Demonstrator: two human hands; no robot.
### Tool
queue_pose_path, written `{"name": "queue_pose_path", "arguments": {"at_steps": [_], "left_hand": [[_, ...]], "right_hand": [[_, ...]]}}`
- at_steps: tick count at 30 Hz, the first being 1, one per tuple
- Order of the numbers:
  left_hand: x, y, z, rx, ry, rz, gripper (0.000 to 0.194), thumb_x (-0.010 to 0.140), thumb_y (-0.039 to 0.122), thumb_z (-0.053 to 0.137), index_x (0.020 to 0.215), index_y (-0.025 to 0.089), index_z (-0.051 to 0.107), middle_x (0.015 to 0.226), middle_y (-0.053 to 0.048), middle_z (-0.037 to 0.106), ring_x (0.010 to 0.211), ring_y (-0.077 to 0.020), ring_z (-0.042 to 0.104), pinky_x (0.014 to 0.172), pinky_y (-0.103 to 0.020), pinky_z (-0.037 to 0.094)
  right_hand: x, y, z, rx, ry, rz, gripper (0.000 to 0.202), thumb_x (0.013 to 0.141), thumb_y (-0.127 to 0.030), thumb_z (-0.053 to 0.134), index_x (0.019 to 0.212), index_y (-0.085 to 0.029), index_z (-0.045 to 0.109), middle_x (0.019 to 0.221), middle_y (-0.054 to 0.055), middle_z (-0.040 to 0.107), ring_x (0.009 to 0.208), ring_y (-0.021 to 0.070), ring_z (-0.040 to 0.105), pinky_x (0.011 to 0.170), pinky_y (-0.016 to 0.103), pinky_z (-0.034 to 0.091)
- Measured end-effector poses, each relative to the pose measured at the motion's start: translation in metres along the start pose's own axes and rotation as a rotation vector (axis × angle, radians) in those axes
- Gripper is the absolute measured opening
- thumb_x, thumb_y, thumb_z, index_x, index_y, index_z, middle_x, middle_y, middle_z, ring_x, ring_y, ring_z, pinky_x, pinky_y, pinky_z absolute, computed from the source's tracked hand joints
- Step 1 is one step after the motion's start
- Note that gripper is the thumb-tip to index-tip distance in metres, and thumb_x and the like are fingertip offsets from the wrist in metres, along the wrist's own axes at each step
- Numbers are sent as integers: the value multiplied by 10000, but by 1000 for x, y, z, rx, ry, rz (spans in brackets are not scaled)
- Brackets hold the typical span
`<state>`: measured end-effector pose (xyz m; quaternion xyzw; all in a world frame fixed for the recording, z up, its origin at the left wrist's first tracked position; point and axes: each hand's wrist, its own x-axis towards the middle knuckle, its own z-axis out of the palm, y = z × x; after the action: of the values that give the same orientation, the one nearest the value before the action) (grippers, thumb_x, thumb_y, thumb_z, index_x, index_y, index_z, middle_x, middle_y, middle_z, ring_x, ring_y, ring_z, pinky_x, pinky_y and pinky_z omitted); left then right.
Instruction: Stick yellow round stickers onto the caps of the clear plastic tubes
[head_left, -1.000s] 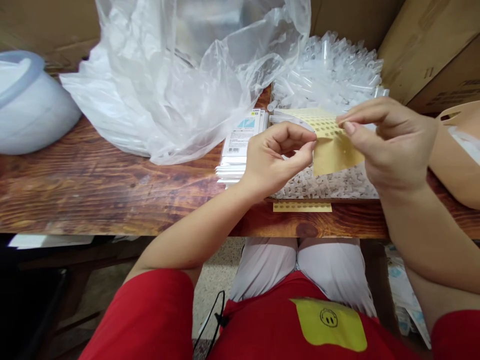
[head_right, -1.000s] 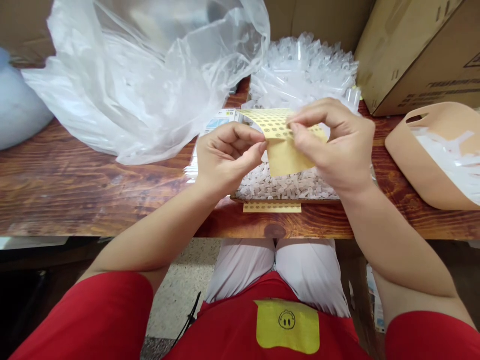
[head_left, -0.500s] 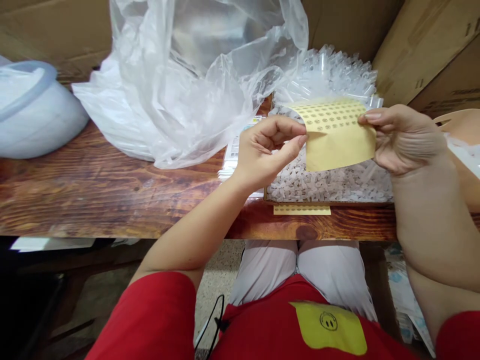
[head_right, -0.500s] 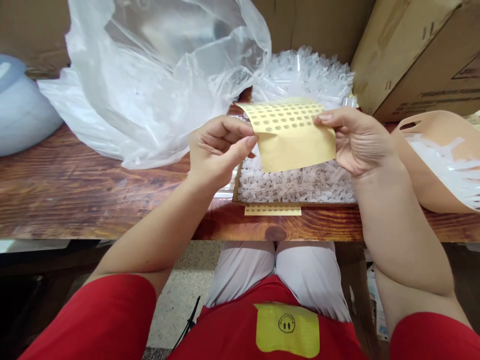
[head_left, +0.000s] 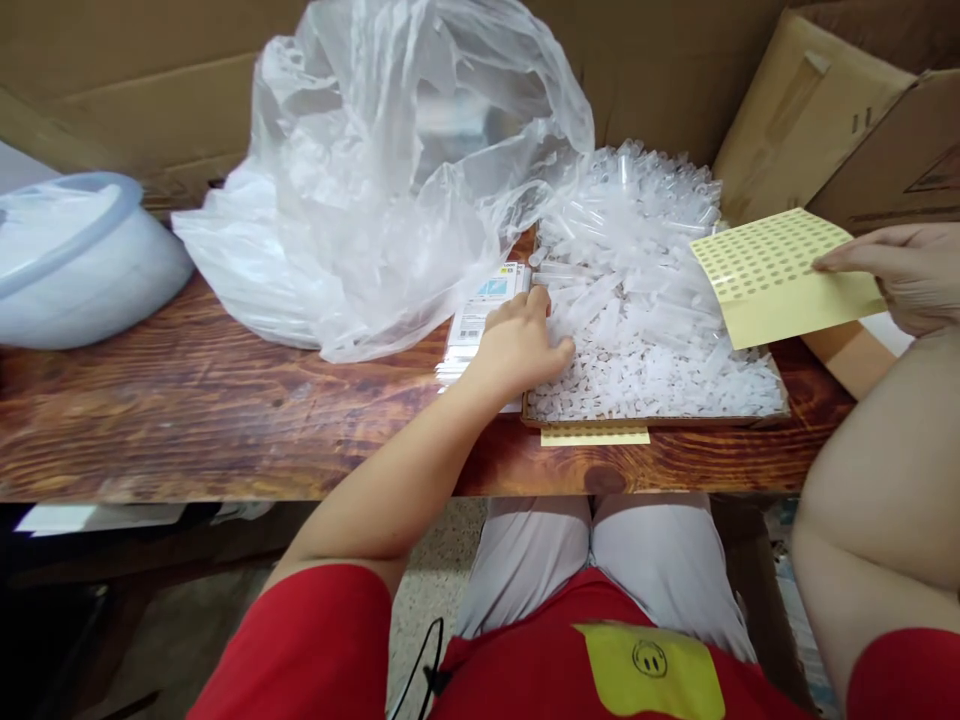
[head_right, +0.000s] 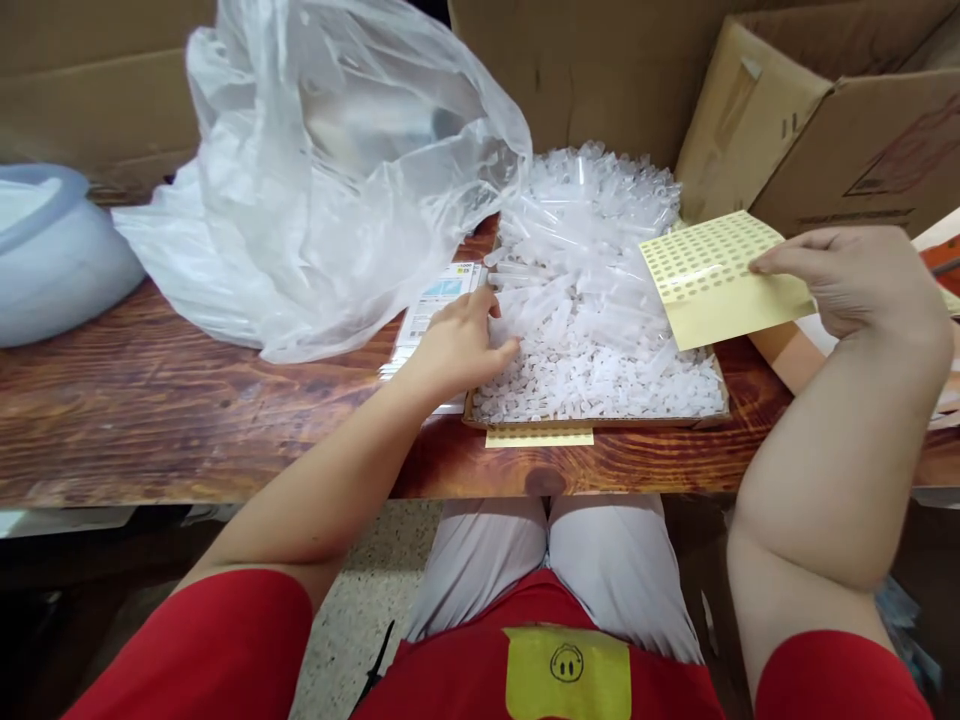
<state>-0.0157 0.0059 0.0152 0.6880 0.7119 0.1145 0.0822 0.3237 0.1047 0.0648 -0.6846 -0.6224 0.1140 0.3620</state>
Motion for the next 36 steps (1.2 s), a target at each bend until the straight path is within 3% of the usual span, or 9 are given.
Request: {"name": "queue_pose_path", "arguments": {"at_steps": [4, 7, 10, 16, 20, 25, 29, 32, 36], "left_hand": [[-4, 4, 4, 88, -1, -5, 442, 821, 334, 586, 1203, 121, 523, 1181, -200, 638, 1114, -402, 607, 982, -561, 440], [-3, 4, 8, 116, 44, -15, 443, 813, 306, 574, 1216, 133, 516, 1193, -198, 629, 1102, -405, 609, 961, -569, 438], [-1, 3, 11, 133, 70, -14, 446, 810, 274, 564, 1229, 130, 514, 1190, -200, 627, 1096, -400, 611, 954, -560, 435], [2, -1, 13, 135, 59, 46, 318, 918, 229, 455, 1216, 138, 517, 1198, -194, 638, 1143, -374, 592, 971, -538, 444], [5, -8, 10, 64, 75, 91, 304, 971, 238, 425, 1249, 142, 499, 1262, -198, 613, 1193, -350, 581, 1018, -513, 456], [4, -16, -13, -182, 174, 270, 295, 993, 269, 431, 1263, 165, 492, 1302, -176, 613, 1262, -306, 562, 1084, -474, 451], [-8, -13, -32, -393, 118, 500, 326, 1009, 364, 469, 1293, 207, 504, 1294, -119, 634, 1192, -257, 605, 1029, -405, 491], [-17, -6, -36, -475, 19, 634, 314, 1013, 389, 491, 1278, 226, 537, 1244, -103, 654, 1127, -241, 632, 975, -383, 511], [-21, 0, -33, -529, -52, 707, 255, 1014, 367, 510, 1221, 232, 572, 1130, -84, 669, 1016, -214, 650, 905, -363, 521]], "right_hand": [[-3, -11, 0, 39, -97, 255, 148, 674, -184, 897, 590, -213, 778, 612, 15, 700, 467, 69, 456, 472, 317, 308], [-5, -9, 5, 118, -53, 143, 164, 675, -73, 852, 598, -201, 784, 948, 87, 796, 707, 147, 663, 562, 338, 429], [-2, 0, 16, 164, 95, 19, 138, 696, -41, 802, 701, -179, 812, 1028, 127, 788, 929, 204, 722, 694, 359, 501], [-8, -8, 34, 267, 99, -308, 123, 701, -57, 777, 759, -164, 796, 1125, 151, 771, 800, 177, 717, 732, 371, 543], [-24, -26, 42, 350, 6, -525, 136, 702, -88, 758, 719, -223, 762, 1161, 104, 767, 934, 219, 722, 801, 392, 548], [-45, -44, 49, 665, -317, -646, 44, 764, -225, 768, 751, -261, 747, 1244, 49, 735, 1150, 281, 683, 978, 494, 537], [-58, -57, 49, 727, -642, -673, 33, 796, -273, 774, 771, -287, 757, 1410, -2, 641, 1383, 283, 531, 1161, 525, 410], [-64, -64, 51, 686, -929, -681, 43, 804, -312, 775, 786, -273, 770, 1384, 18, 654, 1348, 270, 561, 1151, 470, 424], [-70, -66, 60, 622, -1274, -607, 82, 822, -319, 755, 849, -246, 777, 1022, 26, 756, 1074, 215, 693, 945, 357, 545]]}}
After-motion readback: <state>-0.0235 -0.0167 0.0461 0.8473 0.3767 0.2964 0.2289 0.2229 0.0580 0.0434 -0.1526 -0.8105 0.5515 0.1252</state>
